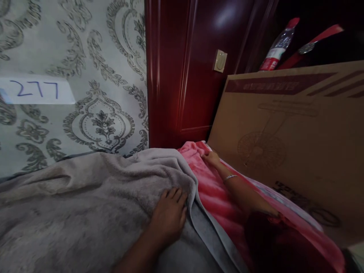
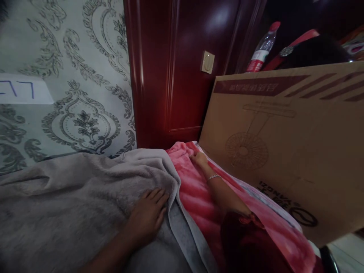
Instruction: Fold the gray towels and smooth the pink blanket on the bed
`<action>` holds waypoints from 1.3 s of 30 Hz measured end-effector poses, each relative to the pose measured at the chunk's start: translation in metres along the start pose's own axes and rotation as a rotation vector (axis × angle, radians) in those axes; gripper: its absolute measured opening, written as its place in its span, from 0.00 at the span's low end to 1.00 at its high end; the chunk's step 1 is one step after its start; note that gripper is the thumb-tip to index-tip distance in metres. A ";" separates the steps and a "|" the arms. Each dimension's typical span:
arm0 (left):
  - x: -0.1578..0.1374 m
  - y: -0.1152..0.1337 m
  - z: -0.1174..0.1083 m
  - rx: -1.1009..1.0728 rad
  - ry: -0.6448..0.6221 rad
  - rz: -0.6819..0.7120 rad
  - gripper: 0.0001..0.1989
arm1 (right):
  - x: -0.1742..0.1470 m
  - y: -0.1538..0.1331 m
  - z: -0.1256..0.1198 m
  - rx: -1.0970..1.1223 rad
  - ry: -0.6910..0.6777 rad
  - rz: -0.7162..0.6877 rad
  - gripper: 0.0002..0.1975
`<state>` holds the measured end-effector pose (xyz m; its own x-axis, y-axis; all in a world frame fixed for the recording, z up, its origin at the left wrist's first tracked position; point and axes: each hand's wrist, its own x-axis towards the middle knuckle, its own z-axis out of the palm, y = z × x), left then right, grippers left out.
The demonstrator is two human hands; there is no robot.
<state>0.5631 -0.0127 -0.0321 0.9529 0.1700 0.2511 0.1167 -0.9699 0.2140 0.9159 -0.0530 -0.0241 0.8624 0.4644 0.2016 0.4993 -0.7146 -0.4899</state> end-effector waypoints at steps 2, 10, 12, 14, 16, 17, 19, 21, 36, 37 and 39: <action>0.000 0.001 -0.001 -0.002 -0.001 -0.001 0.22 | -0.003 0.001 0.003 0.015 -0.005 0.006 0.14; -0.001 0.001 -0.001 -0.008 0.008 0.016 0.22 | 0.012 -0.005 0.011 -0.017 0.150 0.108 0.19; -0.002 0.001 0.001 -0.008 0.009 0.015 0.23 | 0.016 -0.001 0.011 -0.024 0.147 0.134 0.20; -0.002 0.000 0.003 -0.011 0.004 0.009 0.23 | 0.017 0.005 0.011 -0.013 0.090 0.121 0.18; -0.001 -0.001 0.003 -0.016 0.002 0.009 0.23 | 0.016 0.012 0.007 0.013 0.028 0.087 0.16; -0.001 -0.002 0.003 -0.017 0.003 0.011 0.23 | 0.015 0.017 0.004 0.029 0.004 0.072 0.16; 0.001 -0.002 0.002 -0.015 0.004 0.014 0.22 | 0.008 0.027 -0.007 0.054 -0.038 0.056 0.18; 0.003 -0.003 0.001 -0.012 0.004 0.019 0.22 | -0.003 0.039 -0.020 0.061 -0.085 0.052 0.21; 0.000 -0.004 -0.005 -0.098 0.006 0.158 0.25 | -0.033 0.073 -0.036 -0.234 -0.091 0.139 0.17; 0.001 -0.004 -0.005 -0.101 0.012 0.155 0.25 | -0.035 0.076 -0.041 -0.238 -0.108 0.137 0.18; 0.002 -0.003 -0.005 -0.105 0.026 0.156 0.24 | -0.043 0.084 -0.054 -0.244 -0.142 0.132 0.21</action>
<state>0.5626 -0.0082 -0.0272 0.9494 0.0244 0.3131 -0.0635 -0.9614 0.2677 0.9255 -0.1615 -0.0283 0.9094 0.4154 0.0209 0.4039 -0.8700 -0.2826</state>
